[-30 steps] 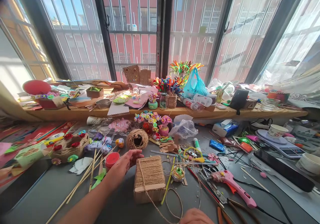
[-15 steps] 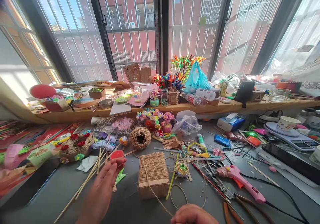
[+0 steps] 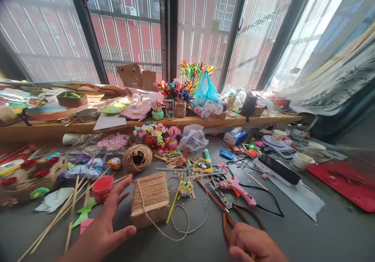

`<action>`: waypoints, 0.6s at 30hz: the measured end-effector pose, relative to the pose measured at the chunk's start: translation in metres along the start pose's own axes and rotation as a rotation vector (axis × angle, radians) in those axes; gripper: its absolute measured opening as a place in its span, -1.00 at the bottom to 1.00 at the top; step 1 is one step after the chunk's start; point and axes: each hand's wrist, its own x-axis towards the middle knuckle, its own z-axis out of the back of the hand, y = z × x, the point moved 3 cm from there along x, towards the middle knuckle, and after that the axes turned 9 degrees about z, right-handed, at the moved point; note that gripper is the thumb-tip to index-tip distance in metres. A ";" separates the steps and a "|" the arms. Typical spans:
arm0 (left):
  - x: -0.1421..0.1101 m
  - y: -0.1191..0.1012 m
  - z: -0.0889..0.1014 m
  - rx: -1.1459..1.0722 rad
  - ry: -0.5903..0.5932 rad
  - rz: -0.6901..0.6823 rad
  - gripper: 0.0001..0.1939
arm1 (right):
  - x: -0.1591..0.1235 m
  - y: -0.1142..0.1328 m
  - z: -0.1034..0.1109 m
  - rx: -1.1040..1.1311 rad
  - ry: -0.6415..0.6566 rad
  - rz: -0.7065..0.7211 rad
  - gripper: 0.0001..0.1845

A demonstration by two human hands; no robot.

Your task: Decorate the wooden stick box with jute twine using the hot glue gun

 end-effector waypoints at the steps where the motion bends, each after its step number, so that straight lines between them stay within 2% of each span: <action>1: 0.002 0.004 -0.004 0.013 0.038 0.013 0.16 | -0.003 -0.015 0.012 -0.111 -0.083 -0.110 -0.61; 2: 0.004 0.007 -0.007 0.015 0.043 0.025 0.18 | -0.005 -0.034 0.025 -0.220 -0.200 -0.247 -0.66; 3: 0.006 0.008 -0.010 0.011 0.038 0.038 0.18 | -0.007 -0.054 0.036 -0.302 -0.330 -0.396 -0.57; 4: 0.007 0.009 -0.012 0.003 0.023 0.046 0.17 | -0.008 -0.074 0.044 -0.347 -0.394 -0.534 -0.44; 6: 0.008 0.007 -0.015 -0.016 0.000 0.059 0.16 | -0.002 -0.108 0.050 -0.362 -0.394 -0.632 -0.31; 8: 0.006 0.007 -0.016 -0.042 0.028 0.053 0.16 | 0.007 -0.130 0.049 -0.332 -0.361 -0.647 -0.34; 10: 0.004 0.008 -0.015 -0.059 0.065 0.046 0.14 | 0.012 -0.138 0.047 -0.296 -0.342 -0.641 -0.47; 13: 0.001 0.013 -0.013 -0.050 0.085 0.051 0.11 | 0.011 -0.135 0.051 -0.249 -0.357 -0.651 -0.62; 18: 0.002 0.016 -0.013 -0.061 0.151 0.031 0.13 | -0.002 -0.114 0.071 -0.122 -0.428 -0.717 -0.59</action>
